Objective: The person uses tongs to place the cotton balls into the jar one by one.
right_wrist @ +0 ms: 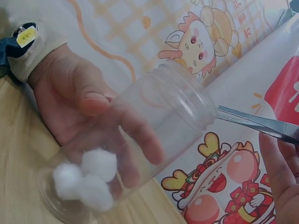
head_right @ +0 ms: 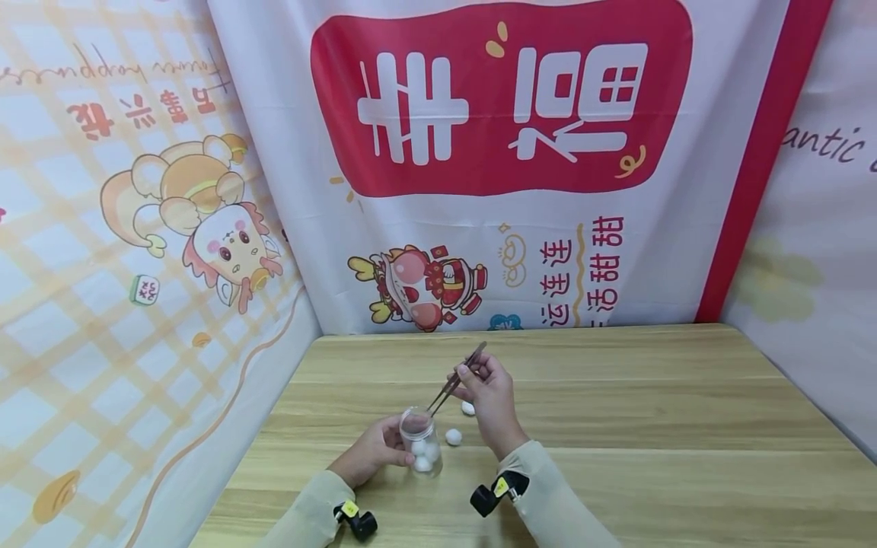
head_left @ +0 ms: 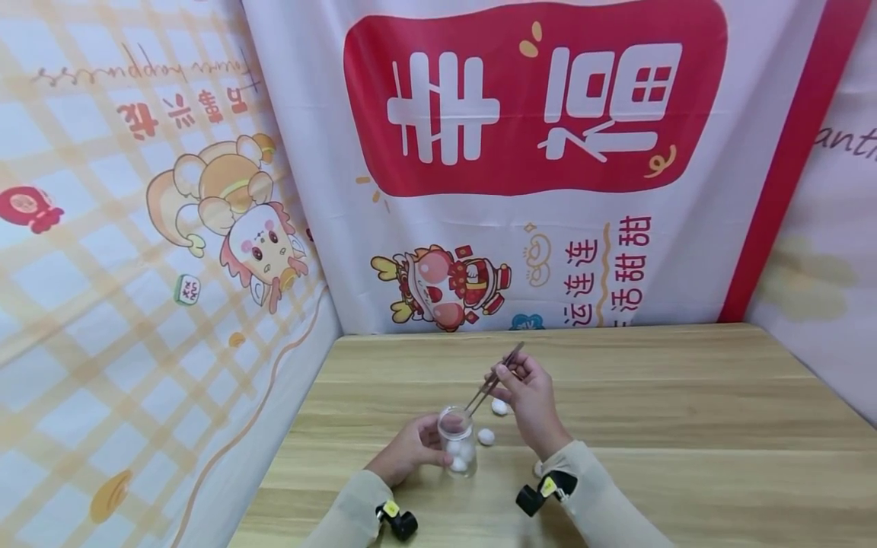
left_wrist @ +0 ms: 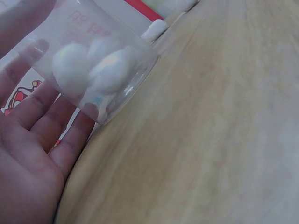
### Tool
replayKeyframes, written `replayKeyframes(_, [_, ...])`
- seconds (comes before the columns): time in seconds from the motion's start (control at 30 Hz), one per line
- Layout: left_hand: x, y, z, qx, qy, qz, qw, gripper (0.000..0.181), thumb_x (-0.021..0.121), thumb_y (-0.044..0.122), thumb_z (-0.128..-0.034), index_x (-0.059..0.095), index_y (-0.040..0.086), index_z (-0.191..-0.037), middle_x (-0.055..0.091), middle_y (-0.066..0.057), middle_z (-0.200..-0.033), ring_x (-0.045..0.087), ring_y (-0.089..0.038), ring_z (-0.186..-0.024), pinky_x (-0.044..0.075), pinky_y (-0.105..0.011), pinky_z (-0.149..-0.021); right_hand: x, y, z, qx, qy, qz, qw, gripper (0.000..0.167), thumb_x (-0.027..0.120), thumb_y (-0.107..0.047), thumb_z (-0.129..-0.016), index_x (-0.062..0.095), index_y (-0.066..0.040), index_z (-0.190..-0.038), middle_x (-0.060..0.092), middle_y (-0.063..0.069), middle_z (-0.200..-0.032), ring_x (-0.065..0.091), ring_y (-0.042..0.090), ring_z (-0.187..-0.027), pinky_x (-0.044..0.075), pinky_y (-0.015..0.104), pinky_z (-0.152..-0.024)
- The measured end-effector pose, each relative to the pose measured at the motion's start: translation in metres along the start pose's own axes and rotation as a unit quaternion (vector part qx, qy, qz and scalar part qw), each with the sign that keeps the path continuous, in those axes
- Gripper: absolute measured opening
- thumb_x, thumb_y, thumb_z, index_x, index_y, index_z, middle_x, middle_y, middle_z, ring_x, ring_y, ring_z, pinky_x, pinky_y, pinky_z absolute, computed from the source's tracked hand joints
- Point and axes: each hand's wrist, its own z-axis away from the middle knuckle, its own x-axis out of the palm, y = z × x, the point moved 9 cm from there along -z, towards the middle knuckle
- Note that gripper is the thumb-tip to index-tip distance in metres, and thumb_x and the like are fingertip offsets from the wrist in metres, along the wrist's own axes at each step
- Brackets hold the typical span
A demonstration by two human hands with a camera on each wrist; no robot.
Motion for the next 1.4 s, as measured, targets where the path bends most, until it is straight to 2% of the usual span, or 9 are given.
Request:
replayKeyframes(0.3, [-0.002,-0.003,0.002,-0.01,0.011,-0.002,0.9999,0.065,0.079,0.003,-0.0769,0.053,0.004,-0.136,0.056,-0.012,-0.134,0.054,-0.026,-0.121,0.042,-0.034,-0.103,-0.008,-0.012,0.001,-0.021,0.006,0.0,0.9998,0.023,0.063,-0.009,-0.095,0.05,0.002,-0.111,0.062,0.015,-0.1,0.065,0.026,-0.092,0.055,0.045,-0.083])
replayKeyframes(0.43, [-0.003,-0.002,0.003,-0.005,0.012,0.001,0.9999,0.066,0.081,0.006,-0.0764,0.053,0.005,-0.136,0.056,-0.013,-0.134,0.054,-0.028,-0.121,0.042,-0.035,-0.103,-0.012,-0.015,0.002,-0.026,0.008,0.003,0.9996,0.023,0.062,-0.009,-0.095,0.05,0.002,-0.111,0.061,0.017,-0.1,0.064,0.025,-0.092,0.055,0.045,-0.083])
replayKeyframes(0.53, [-0.003,-0.004,0.004,-0.012,0.014,-0.003,0.9998,0.066,0.081,0.008,-0.0758,0.053,0.007,-0.136,0.056,-0.01,-0.135,0.053,-0.027,-0.122,0.042,-0.034,-0.103,-0.017,-0.016,0.003,-0.019,0.014,0.005,0.9997,0.022,0.061,-0.006,-0.095,0.049,0.002,-0.11,0.061,0.018,-0.101,0.065,0.025,-0.091,0.055,0.045,-0.084])
replayKeyframes(0.8, [-0.002,-0.005,0.004,-0.016,0.014,0.002,0.9998,0.064,0.081,0.007,-0.0766,0.055,0.008,-0.135,0.057,-0.01,-0.134,0.053,-0.027,-0.122,0.042,-0.034,-0.103,-0.036,-0.02,0.003,-0.003,0.027,0.036,0.999,0.023,0.061,-0.008,-0.096,0.049,0.001,-0.114,0.06,0.018,-0.105,0.065,0.026,-0.096,0.055,0.043,-0.086])
replayKeyframes(1.03, [0.0,-0.001,0.002,-0.019,0.011,0.005,0.9998,0.071,0.083,0.012,-0.0759,0.05,0.006,-0.139,0.057,-0.011,-0.134,0.054,-0.027,-0.122,0.042,-0.035,-0.103,-0.05,-0.025,0.002,-0.002,0.031,0.046,0.9985,0.024,0.06,-0.007,-0.096,0.047,0.002,-0.114,0.061,0.015,-0.103,0.064,0.026,-0.096,0.055,0.044,-0.086])
replayKeyframes(1.2, [0.0,-0.002,0.0,-0.02,0.011,-0.002,0.9997,0.069,0.082,0.01,-0.0755,0.052,0.008,-0.138,0.057,-0.01,-0.134,0.054,-0.026,-0.122,0.042,-0.035,-0.103,-0.066,-0.023,0.004,-0.007,0.036,0.068,0.997,0.025,0.061,-0.011,-0.096,0.048,0.001,-0.114,0.062,0.014,-0.102,0.065,0.024,-0.094,0.055,0.041,-0.085])
replayKeyframes(1.4, [0.001,-0.001,0.0,-0.015,0.001,0.012,0.9998,0.069,0.08,0.005,-0.0776,0.049,0.006,-0.14,0.056,-0.012,-0.135,0.053,-0.027,-0.122,0.042,-0.035,-0.103,-0.083,-0.025,0.004,-0.014,0.036,0.078,0.9962,0.026,0.062,-0.015,-0.096,0.048,0.001,-0.112,0.061,0.019,-0.104,0.065,0.026,-0.096,0.055,0.042,-0.085])
